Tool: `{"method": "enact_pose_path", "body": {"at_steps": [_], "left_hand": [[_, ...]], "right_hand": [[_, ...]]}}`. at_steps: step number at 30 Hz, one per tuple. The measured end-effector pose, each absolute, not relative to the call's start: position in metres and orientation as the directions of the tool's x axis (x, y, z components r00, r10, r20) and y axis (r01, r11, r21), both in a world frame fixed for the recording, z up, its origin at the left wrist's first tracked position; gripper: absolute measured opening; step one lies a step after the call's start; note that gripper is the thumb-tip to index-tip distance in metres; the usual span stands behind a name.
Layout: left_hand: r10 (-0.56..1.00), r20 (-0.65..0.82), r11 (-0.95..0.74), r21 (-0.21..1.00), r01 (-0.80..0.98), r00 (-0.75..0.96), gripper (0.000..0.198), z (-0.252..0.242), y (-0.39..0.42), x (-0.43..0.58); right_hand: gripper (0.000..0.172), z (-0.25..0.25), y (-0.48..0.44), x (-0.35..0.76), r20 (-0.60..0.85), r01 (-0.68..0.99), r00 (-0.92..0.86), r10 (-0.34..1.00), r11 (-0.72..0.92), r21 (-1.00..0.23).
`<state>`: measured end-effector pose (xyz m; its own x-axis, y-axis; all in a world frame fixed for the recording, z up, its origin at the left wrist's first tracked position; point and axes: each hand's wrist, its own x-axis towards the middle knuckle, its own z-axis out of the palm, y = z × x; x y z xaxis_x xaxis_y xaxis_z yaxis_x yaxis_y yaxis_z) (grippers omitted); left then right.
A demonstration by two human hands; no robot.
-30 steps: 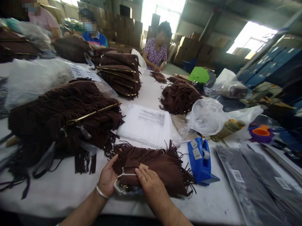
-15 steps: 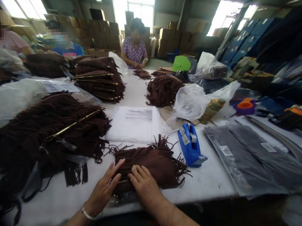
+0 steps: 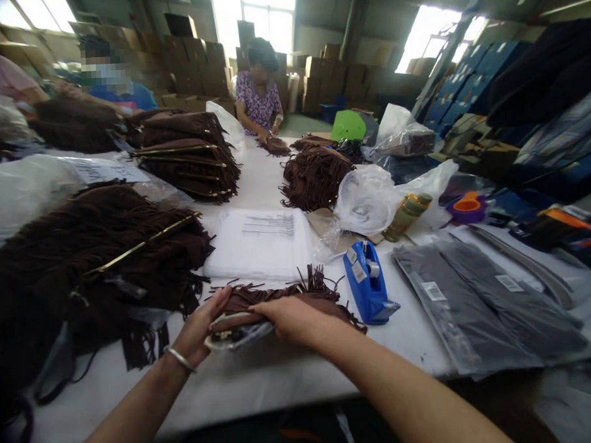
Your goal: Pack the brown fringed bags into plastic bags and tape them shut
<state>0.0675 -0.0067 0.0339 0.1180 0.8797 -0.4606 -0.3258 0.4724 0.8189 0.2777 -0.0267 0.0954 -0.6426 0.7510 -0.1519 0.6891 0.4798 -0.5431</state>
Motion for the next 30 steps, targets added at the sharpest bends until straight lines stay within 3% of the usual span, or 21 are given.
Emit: {"method": "enact_pose_path", "body": {"at_steps": [4, 10, 16, 21, 24, 27, 30], "left_hand": [[0.815, -0.422, 0.577, 0.659, -0.482, 0.398, 0.044, 0.079, 0.018, 0.049], [0.816, -0.525, 0.539, 0.541, -0.645, 0.242, 0.033, 0.067, -0.016, 0.028], [0.697, -0.53, 0.709, 0.412, -0.572, 0.483, 0.047, 0.052, -0.021, 0.047], [0.788, -0.476, 0.59, 0.401, -0.701, 0.391, 0.048, 0.071, 0.022, 0.077], [0.861, -0.421, 0.458, 0.396, -0.796, 0.286, 0.044, 0.059, 0.016, 0.079], [0.862, -0.385, 0.466, 0.351, -0.812, 0.328, 0.048, 0.023, -0.02, 0.065], [0.865, -0.374, 0.458, 0.315, -0.832, 0.334, 0.051, -0.013, -0.063, 0.046]], "right_hand": [[0.037, 0.176, 0.043, 0.292, -0.345, 0.696, -0.667, 0.661, 0.387, -0.605], [0.023, 0.213, 0.097, 0.308, -0.461, 0.674, -0.637, 0.618, 0.157, -0.722], [0.024, 0.221, 0.118, 0.306, -0.422, 0.751, -0.605, 0.675, 0.309, -0.584], [0.043, 0.235, 0.1, 0.282, -0.303, 0.81, -0.57, 0.763, 0.462, -0.36], [0.062, 0.189, 0.051, 0.259, -0.21, 0.858, -0.51, 0.834, 0.478, -0.185], [0.053, 0.093, -0.015, 0.238, -0.007, 0.838, -0.542, 0.841, 0.539, -0.088], [0.047, 0.001, -0.075, 0.225, 0.089, 0.811, -0.576, 0.813, 0.582, -0.06]]}}
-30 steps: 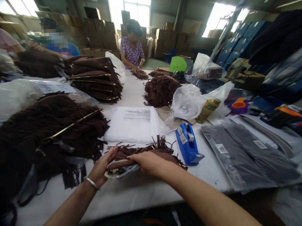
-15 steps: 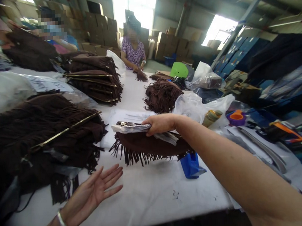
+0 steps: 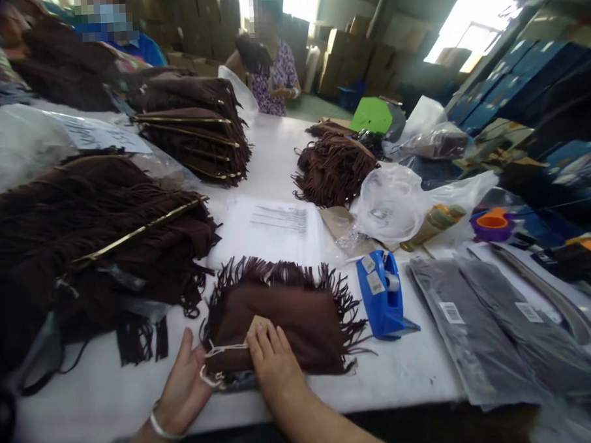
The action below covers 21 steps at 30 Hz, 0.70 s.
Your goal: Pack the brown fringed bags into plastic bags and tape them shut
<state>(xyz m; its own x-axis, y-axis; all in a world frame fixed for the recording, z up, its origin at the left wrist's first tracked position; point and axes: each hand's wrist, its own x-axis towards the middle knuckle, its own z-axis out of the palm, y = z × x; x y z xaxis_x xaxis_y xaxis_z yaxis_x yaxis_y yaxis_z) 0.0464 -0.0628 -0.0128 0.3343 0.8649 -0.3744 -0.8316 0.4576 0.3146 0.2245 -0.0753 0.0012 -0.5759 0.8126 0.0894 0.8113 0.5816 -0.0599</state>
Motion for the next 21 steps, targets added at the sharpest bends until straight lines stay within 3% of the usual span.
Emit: {"method": "enact_pose_path", "body": {"at_steps": [3, 8, 11, 15, 18, 21], "left_hand": [[0.877, -0.363, 0.432, 0.307, -0.848, 0.316, 0.054, -0.027, -0.089, 0.037], [0.869, -0.309, 0.475, 0.308, -0.824, 0.385, 0.062, -0.014, -0.082, 0.039], [0.874, -0.349, 0.46, 0.372, -0.806, 0.337, 0.057, -0.007, -0.064, 0.039], [0.914, -0.382, 0.349, 0.558, -0.753, 0.141, 0.049, -0.005, -0.049, 0.034], [0.94, -0.341, 0.292, 0.8, -0.524, 0.005, 0.061, -0.006, -0.05, 0.034], [0.941, -0.311, 0.248, 0.902, -0.353, -0.136, 0.067, -0.013, -0.054, 0.037]], "right_hand": [[0.052, -0.038, -0.105, 0.221, 0.173, 0.819, -0.552, 0.815, 0.57, -0.071], [0.054, -0.029, -0.11, 0.223, 0.222, 0.81, -0.545, 0.808, 0.576, -0.106], [0.056, -0.026, -0.115, 0.221, 0.202, 0.815, -0.54, 0.817, 0.567, -0.115], [0.059, -0.031, -0.123, 0.218, 0.179, 0.825, -0.522, 0.834, 0.547, -0.143], [0.059, -0.036, -0.125, 0.217, 0.183, 0.82, -0.525, 0.831, 0.551, -0.155], [0.059, -0.039, -0.126, 0.217, 0.184, 0.82, -0.517, 0.836, 0.545, -0.173]]}}
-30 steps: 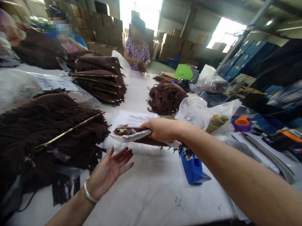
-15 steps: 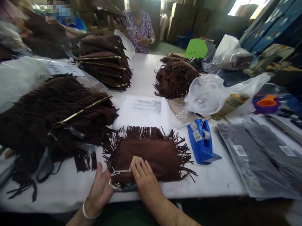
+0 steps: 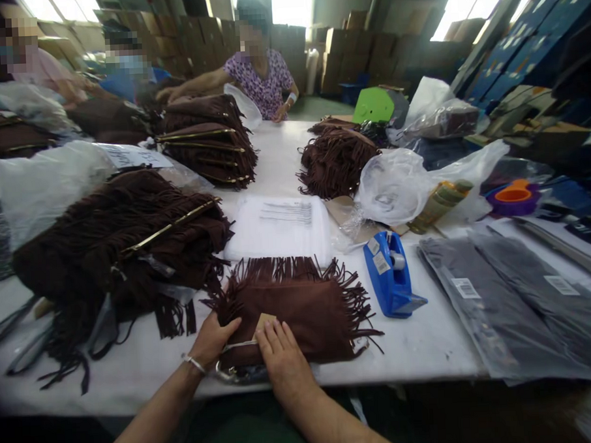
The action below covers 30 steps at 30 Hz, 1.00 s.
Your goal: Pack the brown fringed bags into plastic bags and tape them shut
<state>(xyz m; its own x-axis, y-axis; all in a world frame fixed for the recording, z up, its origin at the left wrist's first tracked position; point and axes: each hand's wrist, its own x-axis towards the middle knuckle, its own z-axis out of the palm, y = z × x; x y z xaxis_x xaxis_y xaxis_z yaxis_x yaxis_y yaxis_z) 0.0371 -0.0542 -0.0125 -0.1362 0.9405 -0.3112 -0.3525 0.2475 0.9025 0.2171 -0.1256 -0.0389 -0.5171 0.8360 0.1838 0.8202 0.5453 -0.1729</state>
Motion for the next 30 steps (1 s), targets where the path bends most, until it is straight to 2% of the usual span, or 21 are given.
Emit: {"method": "enact_pose_path", "body": {"at_steps": [2, 4, 7, 10, 12, 15, 17, 20, 23, 27, 30], "left_hand": [[0.922, -0.325, 0.238, 0.904, -0.356, -0.21, 0.059, -0.02, -0.056, 0.039], [0.892, -0.363, 0.243, 0.888, -0.39, -0.269, 0.042, -0.026, -0.057, 0.038], [0.842, -0.465, 0.292, 0.819, -0.494, -0.273, 0.017, -0.027, -0.056, 0.032], [0.833, -0.52, 0.335, 0.745, -0.577, -0.188, 0.025, -0.017, -0.06, 0.027], [0.858, -0.496, 0.329, 0.73, -0.599, -0.134, 0.027, -0.01, -0.067, 0.029], [0.892, -0.434, 0.299, 0.78, -0.55, -0.13, 0.053, -0.012, -0.079, 0.037], [0.883, -0.428, 0.281, 0.812, -0.511, -0.194, 0.06, -0.019, -0.082, 0.041], [0.837, -0.471, 0.268, 0.796, -0.543, -0.279, 0.041, -0.027, -0.08, 0.039], [0.825, -0.518, 0.294, 0.736, -0.61, -0.227, 0.025, -0.025, -0.072, 0.033], [0.848, -0.523, 0.364, 0.69, -0.626, -0.083, 0.023, -0.017, -0.055, 0.031], [0.874, -0.472, 0.32, 0.737, -0.595, -0.115, 0.032, -0.015, -0.042, 0.036]], "right_hand": [[0.058, -0.04, -0.125, 0.217, 0.183, 0.82, -0.514, 0.838, 0.543, -0.182], [0.057, -0.04, -0.123, 0.218, 0.185, 0.815, -0.521, 0.834, 0.55, -0.185], [0.056, -0.041, -0.122, 0.22, 0.187, 0.804, -0.533, 0.825, 0.563, -0.192], [0.056, -0.043, -0.122, 0.22, 0.206, 0.796, -0.533, 0.82, 0.569, -0.204], [0.057, -0.044, -0.123, 0.22, 0.221, 0.8, -0.52, 0.825, 0.561, -0.212], [0.057, -0.046, -0.123, 0.22, 0.232, 0.803, -0.511, 0.828, 0.556, -0.214], [0.056, -0.046, -0.123, 0.221, 0.23, 0.798, -0.524, 0.82, 0.567, -0.205], [0.056, -0.045, -0.122, 0.222, 0.22, 0.794, -0.534, 0.816, 0.574, -0.199], [0.057, -0.044, -0.123, 0.22, 0.223, 0.799, -0.523, 0.823, 0.564, -0.207], [0.055, -0.044, -0.125, 0.218, 0.24, 0.817, -0.491, 0.837, 0.539, -0.208], [0.054, -0.042, -0.124, 0.218, 0.247, 0.816, -0.492, 0.835, 0.541, -0.204]]}}
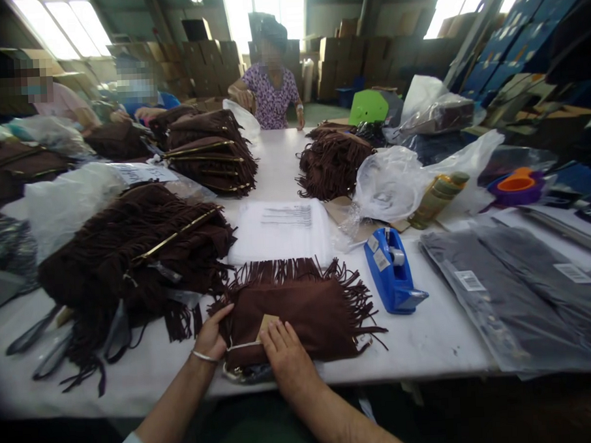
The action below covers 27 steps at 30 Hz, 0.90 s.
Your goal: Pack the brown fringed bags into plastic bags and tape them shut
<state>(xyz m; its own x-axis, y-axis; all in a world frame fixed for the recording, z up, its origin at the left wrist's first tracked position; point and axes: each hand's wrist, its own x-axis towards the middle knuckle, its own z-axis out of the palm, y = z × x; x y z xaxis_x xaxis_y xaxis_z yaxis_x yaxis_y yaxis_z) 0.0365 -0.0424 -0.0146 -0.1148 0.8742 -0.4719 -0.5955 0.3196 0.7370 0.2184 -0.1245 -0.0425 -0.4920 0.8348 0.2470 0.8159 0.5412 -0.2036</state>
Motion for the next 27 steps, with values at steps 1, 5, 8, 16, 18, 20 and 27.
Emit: {"method": "enact_pose_path", "body": {"at_steps": [1, 5, 8, 16, 18, 20, 27], "left_hand": [[0.888, -0.436, 0.28, 0.765, -0.58, -0.148, 0.035, -0.014, -0.041, 0.039], [0.964, -0.213, 0.133, 0.905, -0.404, -0.16, 0.036, -0.007, -0.05, 0.049], [0.978, -0.014, -0.011, 0.992, 0.122, 0.208, 0.039, -0.005, -0.064, 0.058], [0.776, 0.06, -0.48, 0.702, 0.526, 0.629, 0.052, -0.008, -0.096, 0.069], [0.679, 0.079, -0.639, 0.553, 0.535, 0.73, 0.063, -0.007, -0.099, 0.076], [0.593, 0.079, -0.74, 0.444, 0.504, 0.801, 0.068, -0.008, -0.097, 0.09], [0.519, 0.176, -0.85, 0.213, 0.482, 0.837, 0.087, -0.026, -0.08, 0.14]], "right_hand": [[0.053, -0.042, -0.124, 0.219, 0.248, 0.814, -0.496, 0.832, 0.545, -0.199], [0.05, -0.042, -0.124, 0.22, 0.266, 0.81, -0.503, 0.822, 0.556, -0.188], [0.045, -0.047, -0.123, 0.218, 0.302, 0.807, -0.491, 0.817, 0.557, -0.195], [0.043, -0.028, -0.134, 0.25, 0.303, 0.733, -0.51, 0.805, 0.591, -0.337], [0.051, -0.012, -0.149, 0.275, 0.251, 0.699, -0.513, 0.821, 0.569, -0.432], [0.05, 0.001, -0.167, 0.3, 0.229, 0.674, -0.448, 0.864, 0.495, -0.549], [0.034, -0.014, -0.212, 0.345, -0.176, 0.059, 0.226, 0.958, -0.194, -0.979]]}}
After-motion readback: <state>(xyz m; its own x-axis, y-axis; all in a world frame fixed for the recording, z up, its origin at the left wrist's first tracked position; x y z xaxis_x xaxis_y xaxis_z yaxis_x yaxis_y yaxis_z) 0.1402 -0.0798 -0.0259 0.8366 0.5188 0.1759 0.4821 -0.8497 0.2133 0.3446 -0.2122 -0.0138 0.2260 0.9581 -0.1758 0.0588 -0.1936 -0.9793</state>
